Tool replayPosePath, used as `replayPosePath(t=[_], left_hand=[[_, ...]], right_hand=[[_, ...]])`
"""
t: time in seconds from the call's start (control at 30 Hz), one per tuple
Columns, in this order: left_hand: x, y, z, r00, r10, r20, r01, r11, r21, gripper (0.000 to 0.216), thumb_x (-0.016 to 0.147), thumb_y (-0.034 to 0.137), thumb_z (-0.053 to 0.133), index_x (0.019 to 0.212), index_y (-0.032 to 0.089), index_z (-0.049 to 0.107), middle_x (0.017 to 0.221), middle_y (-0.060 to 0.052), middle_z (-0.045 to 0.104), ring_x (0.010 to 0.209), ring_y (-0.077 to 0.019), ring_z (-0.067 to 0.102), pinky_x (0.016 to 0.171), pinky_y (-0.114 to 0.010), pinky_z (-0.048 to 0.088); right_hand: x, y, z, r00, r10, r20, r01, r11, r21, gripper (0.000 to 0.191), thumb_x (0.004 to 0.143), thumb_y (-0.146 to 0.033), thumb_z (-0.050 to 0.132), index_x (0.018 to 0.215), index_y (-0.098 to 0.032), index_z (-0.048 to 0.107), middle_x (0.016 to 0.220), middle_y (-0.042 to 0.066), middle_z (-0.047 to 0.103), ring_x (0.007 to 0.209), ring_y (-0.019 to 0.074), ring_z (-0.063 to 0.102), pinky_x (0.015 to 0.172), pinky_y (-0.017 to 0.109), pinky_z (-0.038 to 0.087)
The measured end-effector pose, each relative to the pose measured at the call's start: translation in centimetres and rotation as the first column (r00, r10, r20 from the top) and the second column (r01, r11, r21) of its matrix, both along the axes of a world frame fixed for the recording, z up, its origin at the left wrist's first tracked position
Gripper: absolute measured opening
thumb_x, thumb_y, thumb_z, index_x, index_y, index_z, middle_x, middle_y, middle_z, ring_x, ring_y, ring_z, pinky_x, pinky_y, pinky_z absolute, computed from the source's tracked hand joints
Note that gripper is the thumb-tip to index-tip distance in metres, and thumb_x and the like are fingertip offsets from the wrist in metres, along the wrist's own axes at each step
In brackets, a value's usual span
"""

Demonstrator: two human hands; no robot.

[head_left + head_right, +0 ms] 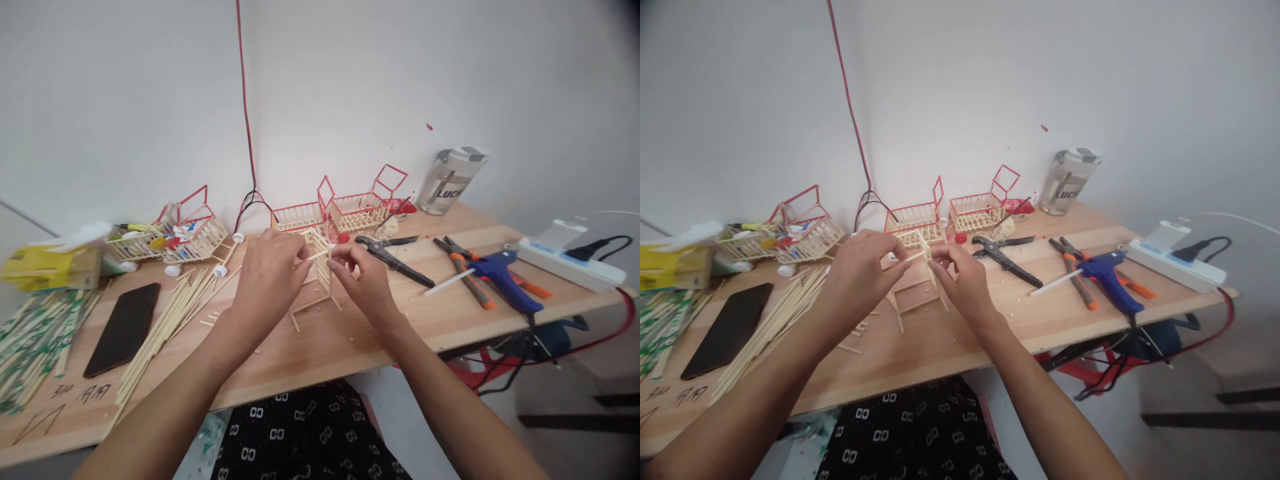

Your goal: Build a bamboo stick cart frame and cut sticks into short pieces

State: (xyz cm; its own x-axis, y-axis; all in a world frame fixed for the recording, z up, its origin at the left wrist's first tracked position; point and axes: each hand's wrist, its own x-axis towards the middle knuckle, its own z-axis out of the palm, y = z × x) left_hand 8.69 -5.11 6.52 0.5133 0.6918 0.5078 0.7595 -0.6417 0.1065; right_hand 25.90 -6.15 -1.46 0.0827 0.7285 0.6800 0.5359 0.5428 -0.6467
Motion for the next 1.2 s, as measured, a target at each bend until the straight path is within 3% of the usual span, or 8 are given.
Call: replayPosePath(t=[1.2], left_hand=[[0.42,-0.45,-0.02,0.994,-0.009,0.105,0.008,1.0,0.016,0.01,0.079,0.018,0.066,0.072,0.019,0.059,0.074,-0.001,0.065,0.081,-0.0201,0.057,0.073,-0.034,0.038]], right_hand=[[-0.05,0.05,0.0,1.0,0.008,-0.024,-0.007,1.0,0.022,0.006,0.083,-0.019,0.062,0.088,-0.019,0.06,0.079,-0.001,0.063,0.067,0.0108,0.053,0.063,0.023,0.042]])
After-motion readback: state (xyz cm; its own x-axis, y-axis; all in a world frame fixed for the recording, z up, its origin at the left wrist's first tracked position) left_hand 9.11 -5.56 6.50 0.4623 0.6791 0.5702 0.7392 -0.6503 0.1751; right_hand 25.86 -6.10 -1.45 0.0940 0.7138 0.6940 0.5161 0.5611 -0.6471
